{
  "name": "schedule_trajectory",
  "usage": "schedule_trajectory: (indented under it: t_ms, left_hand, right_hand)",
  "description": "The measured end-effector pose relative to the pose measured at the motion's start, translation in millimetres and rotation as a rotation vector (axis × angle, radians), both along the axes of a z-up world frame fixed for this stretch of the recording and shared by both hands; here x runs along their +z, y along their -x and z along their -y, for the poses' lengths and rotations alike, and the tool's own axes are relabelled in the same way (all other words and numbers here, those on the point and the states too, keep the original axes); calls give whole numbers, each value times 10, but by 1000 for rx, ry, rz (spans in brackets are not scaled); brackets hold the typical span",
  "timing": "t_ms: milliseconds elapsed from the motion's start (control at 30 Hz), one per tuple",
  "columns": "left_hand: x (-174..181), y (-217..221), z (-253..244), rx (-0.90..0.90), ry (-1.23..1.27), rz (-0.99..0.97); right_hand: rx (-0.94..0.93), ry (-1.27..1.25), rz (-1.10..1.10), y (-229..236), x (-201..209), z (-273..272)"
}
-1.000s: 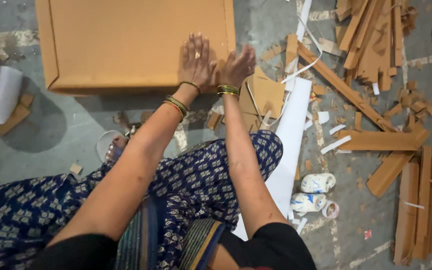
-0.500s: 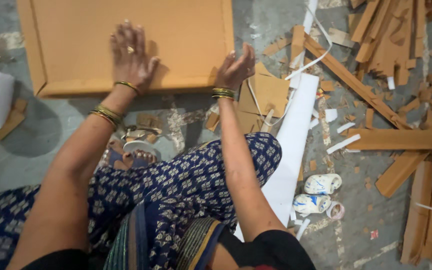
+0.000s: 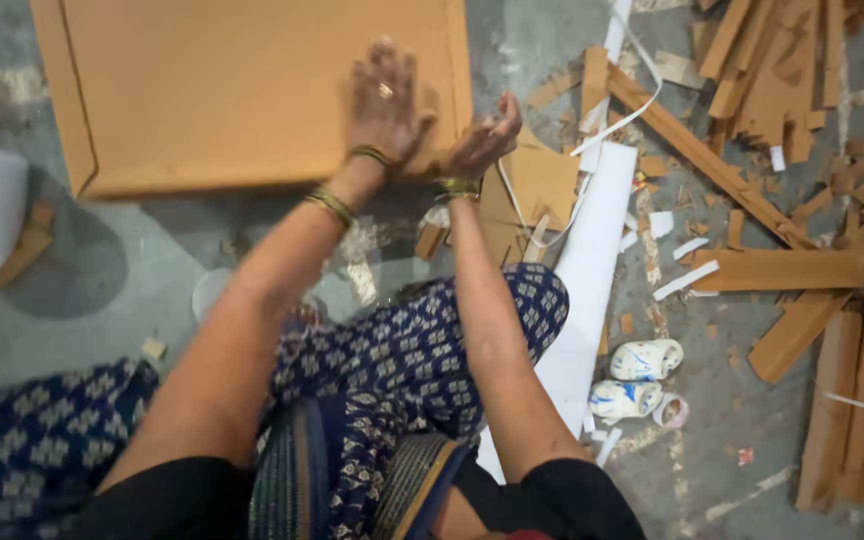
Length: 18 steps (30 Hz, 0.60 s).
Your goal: The person applies glue to a cardboard strip using a white roller and attaches it to the edge of a large cardboard sheet. They then press the strip firmly along the edge to secure it.
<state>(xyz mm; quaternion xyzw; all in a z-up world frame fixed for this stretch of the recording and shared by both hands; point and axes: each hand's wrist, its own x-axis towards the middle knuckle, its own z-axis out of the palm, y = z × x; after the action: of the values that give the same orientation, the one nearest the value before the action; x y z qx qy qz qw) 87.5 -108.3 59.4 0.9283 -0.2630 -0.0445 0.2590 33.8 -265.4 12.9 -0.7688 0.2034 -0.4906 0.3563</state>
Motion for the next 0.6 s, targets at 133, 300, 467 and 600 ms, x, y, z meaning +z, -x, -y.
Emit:
schedule_trajectory:
  t_ms: [133, 300, 467, 600]
  left_hand:
    - [20, -14, -1047, 126, -5, 27]
    - [90, -105, -2425, 359, -186, -46]
    - [-156, -110, -2205, 454, -225, -120]
    - [-586, 71, -498, 190, -76, 100]
  right_hand:
    - [-28, -27, 7, -18, 0, 1]
    - [-15, -14, 27, -65, -20, 13]
    - [-41, 77, -22, -63, -72, -3]
    - [4, 59, -38, -51, -202, 57]
